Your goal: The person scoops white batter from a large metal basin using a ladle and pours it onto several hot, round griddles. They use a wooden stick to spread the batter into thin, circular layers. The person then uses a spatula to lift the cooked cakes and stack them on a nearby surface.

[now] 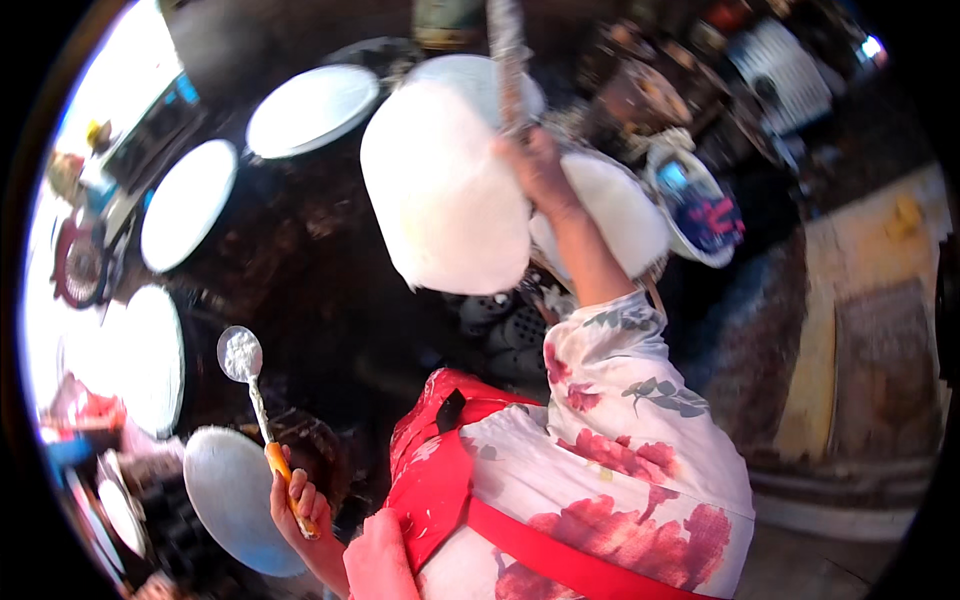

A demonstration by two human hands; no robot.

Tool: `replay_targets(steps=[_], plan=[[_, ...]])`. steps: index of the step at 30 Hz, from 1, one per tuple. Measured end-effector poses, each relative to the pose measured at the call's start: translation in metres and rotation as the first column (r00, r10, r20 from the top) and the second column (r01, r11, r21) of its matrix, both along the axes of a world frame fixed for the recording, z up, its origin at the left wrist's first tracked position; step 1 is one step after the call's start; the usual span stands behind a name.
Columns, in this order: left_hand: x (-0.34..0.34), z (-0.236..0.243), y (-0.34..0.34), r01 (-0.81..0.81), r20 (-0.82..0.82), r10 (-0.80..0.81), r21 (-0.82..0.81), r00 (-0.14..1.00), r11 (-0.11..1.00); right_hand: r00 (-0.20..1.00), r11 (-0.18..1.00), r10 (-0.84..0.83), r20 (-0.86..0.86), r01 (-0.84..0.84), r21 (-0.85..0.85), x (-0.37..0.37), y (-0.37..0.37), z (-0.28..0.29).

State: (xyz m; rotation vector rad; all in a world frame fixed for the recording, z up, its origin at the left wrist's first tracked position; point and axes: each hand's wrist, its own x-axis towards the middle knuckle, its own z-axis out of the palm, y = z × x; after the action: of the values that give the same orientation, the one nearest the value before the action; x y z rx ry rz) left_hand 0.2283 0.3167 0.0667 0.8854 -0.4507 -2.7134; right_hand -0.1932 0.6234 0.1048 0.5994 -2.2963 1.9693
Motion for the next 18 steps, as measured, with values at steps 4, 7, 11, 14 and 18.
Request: replay_targets(steps=[4, 7, 11, 14, 18], plan=[[-0.002, 0.021, -0.011, 0.183, -0.045, -0.183, 0.006, 0.982, 0.983, 0.91, 0.861, -0.402, 0.1, 0.413, -0.296, 0.064, 0.12, 0.066], [-0.004, 0.001, -0.017, 0.311, -0.117, -0.305, 0.038, 0.945, 0.95, 0.793, 0.722, -0.601, 0.101, 0.592, -0.358, 0.108, 0.198, 0.024], [-0.034, 0.007, -0.017, 0.421, -0.175, -0.409, 0.037, 0.896, 0.906, 0.551, 0.515, -0.814, 0.185, 0.831, -0.211, 0.135, 0.255, -0.043], [-0.061, 0.011, -0.007, 0.476, -0.167, -0.464, 0.037, 0.87, 0.879, 0.442, 0.481, -0.813, 0.38, 0.877, 0.01, 0.164, 0.285, -0.122], [-0.115, 0.036, 0.021, 0.5, -0.141, -0.488, 0.071, 0.862, 0.863, 0.401, 0.521, -0.819, 0.411, 0.819, 0.239, 0.146, 0.29, -0.144]])
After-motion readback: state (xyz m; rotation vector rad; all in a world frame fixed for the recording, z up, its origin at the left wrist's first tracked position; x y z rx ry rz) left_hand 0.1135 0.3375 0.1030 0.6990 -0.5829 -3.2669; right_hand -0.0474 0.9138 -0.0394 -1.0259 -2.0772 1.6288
